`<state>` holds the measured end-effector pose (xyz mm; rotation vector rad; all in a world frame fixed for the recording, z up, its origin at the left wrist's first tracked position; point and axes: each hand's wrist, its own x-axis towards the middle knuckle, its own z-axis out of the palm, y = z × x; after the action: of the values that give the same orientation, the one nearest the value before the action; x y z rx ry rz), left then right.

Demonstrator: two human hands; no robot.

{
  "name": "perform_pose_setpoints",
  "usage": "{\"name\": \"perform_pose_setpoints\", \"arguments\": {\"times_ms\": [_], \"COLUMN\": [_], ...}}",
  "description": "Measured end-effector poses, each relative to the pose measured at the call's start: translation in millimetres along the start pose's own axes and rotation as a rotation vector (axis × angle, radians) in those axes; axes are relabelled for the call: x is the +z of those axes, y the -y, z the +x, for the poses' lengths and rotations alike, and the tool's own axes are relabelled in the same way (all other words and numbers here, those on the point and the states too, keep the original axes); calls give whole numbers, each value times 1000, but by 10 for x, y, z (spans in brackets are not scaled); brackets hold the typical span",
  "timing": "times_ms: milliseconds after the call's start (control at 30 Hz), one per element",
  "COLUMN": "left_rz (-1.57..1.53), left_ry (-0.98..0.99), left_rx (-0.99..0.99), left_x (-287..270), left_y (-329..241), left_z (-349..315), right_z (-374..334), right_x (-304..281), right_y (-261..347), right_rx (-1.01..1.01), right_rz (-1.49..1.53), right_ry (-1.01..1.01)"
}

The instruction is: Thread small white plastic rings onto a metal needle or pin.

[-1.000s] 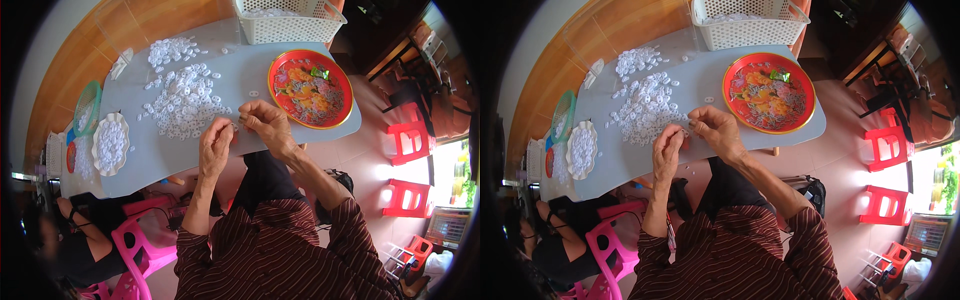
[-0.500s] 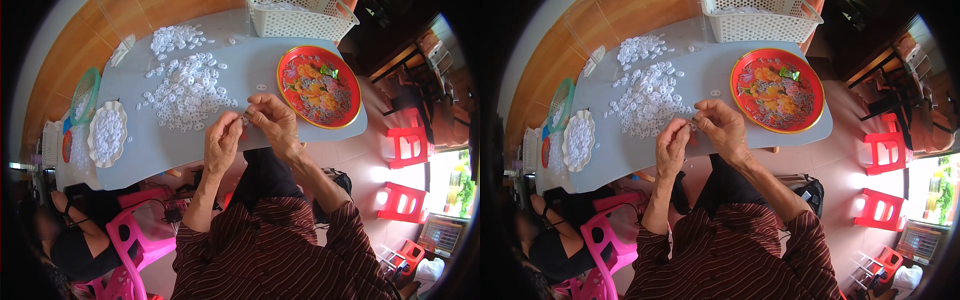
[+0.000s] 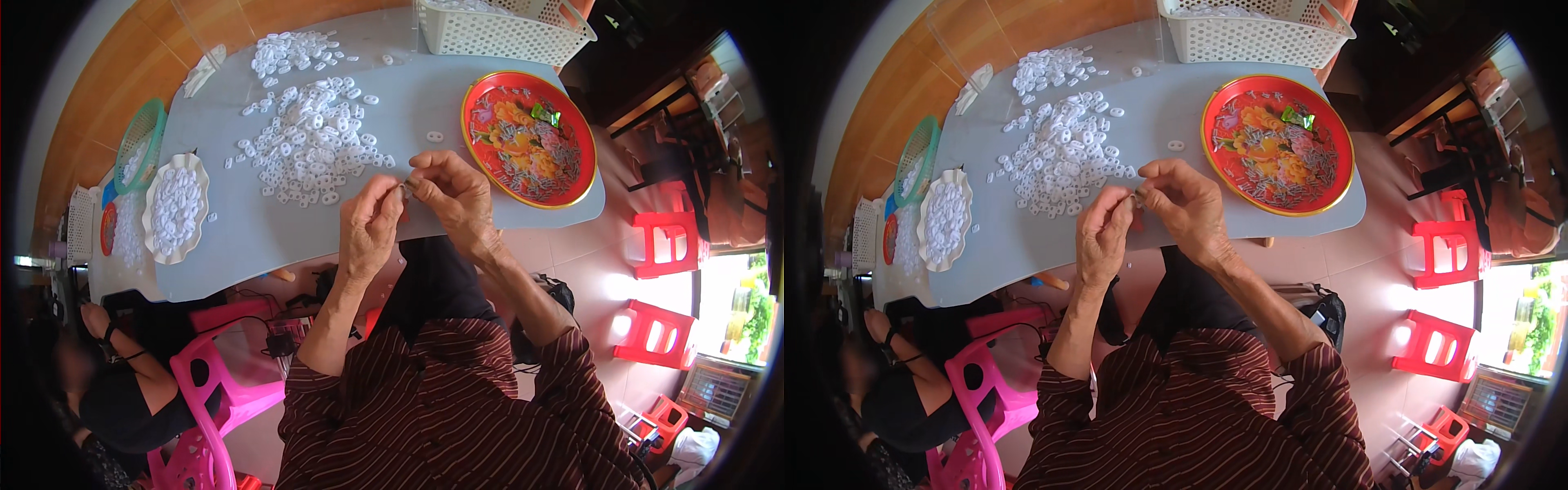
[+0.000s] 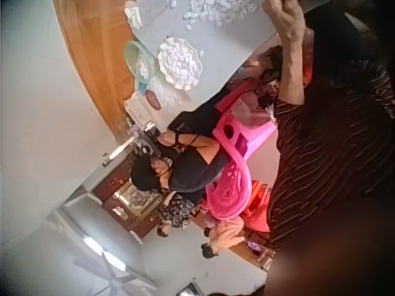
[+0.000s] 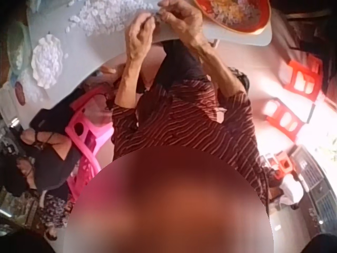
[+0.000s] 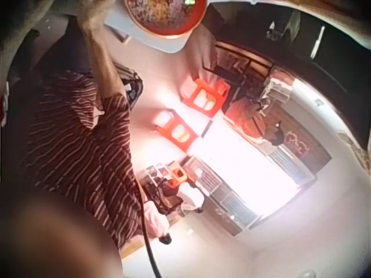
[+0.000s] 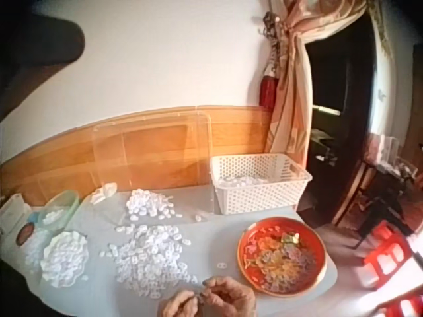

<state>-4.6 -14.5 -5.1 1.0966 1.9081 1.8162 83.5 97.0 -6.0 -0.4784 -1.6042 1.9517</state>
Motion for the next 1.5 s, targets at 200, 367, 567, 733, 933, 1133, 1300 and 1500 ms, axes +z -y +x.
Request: {"name": "perform_pose_setpoints", "arguments": {"times_ms": [200,367,567,733,933,1133,1300,1500], "left_rz": [42,74,33,-22,-65,-78,-106,-28], "left_ry": [10,27,81,130,84,53,39,69], "left_rx": [34,48,28,-10,9,0,-13,15], "left_x": [-32,-20,-83,-83,-54,-40,-49,-61], "left_y": [30,9,76,16,77,43,32,21], "left_z": [-31,-6,-23,-19,-8,-43,-49,-13], "right_z": [-6,-12,50,62,62,87,41,15], "right_x": [-1,-37,-69,-77,32,-77,-61,-8], "right_y": [-16,-15,131,116,171,187,156,165], "right_rx": [-22,-13,-24,-37,-10,76,10,39], "right_rz": [-86,-90,-315,-410,-492,-407,-390,-402], "right_ry": [49,70,197,161,43,129,158,96]}}
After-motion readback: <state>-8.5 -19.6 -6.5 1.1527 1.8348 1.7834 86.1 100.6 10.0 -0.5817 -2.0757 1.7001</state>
